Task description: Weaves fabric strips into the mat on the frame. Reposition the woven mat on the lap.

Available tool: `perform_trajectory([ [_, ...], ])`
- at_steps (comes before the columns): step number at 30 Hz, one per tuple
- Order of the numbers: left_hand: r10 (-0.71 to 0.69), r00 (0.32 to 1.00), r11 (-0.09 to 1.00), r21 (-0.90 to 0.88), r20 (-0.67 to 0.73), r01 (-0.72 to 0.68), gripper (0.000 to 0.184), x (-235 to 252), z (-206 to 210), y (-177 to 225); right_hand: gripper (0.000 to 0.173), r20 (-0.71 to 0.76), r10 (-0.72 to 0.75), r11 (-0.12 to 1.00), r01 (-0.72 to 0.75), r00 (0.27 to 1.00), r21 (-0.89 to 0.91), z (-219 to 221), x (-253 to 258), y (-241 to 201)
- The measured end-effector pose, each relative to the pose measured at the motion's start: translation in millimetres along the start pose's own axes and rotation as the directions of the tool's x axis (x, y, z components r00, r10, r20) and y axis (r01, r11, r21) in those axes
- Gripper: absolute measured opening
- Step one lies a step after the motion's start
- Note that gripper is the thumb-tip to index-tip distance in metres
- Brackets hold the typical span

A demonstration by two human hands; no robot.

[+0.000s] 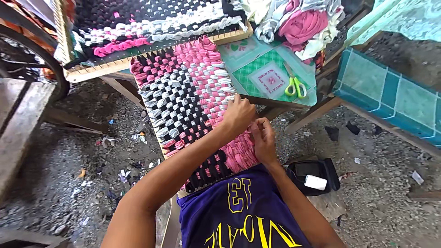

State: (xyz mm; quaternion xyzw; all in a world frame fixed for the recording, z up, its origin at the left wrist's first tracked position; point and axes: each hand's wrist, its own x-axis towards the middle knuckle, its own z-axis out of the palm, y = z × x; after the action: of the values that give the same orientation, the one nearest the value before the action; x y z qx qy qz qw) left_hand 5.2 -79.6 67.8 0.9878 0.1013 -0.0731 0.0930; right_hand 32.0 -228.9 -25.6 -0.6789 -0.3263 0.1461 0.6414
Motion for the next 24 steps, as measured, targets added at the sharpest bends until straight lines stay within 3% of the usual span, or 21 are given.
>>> perform_trajectory([
  [6, 0.038, 0.999, 0.995, 0.09, 0.005, -0.039, 0.01, 2.2, -4.2, 3.4, 0.018, -0.002, -0.005, 0.999, 0.005, 1.0, 0.05, 0.4, 0.7, 0.0],
  [9, 0.102, 0.995, 0.994, 0.026, 0.001, -0.102, 0.014, 2.6, 4.3, -4.3, 0.017, -0.03, -0.004, 0.999, 0.005, 1.0, 0.039, 0.7, 0.3, -0.2],
  [12, 0.141, 0.975, 0.976, -0.141, -0.175, -0.166, 0.017, 0.5, 24.7, -26.6, 0.019, -0.06, 0.001, 1.0, -0.001, 0.998, 0.001, 0.2, 2.2, -2.1],
  [17, 0.112, 0.871, 0.887, -0.347, -0.479, -0.304, 0.015, -2.1, 59.0, -39.3, 0.017, -0.11, 0.001, 1.0, -0.003, 0.994, -0.02, 3.2, 3.1, -3.7],
  [21, -0.02, 0.908, 0.773, -0.582, -0.419, -0.252, 0.015, 1.2, 61.1, -36.9, 0.018, -0.089, 0.016, 1.0, -0.016, 0.996, -0.005, 1.0, 4.0, -2.9],
  [24, 0.015, 0.944, 0.704, -0.666, -0.331, -0.245, 0.018, -1.6, 57.8, -43.0, 0.018, -0.079, 0.021, 1.0, -0.021, 0.997, 0.006, 0.7, 3.2, -2.6],
])
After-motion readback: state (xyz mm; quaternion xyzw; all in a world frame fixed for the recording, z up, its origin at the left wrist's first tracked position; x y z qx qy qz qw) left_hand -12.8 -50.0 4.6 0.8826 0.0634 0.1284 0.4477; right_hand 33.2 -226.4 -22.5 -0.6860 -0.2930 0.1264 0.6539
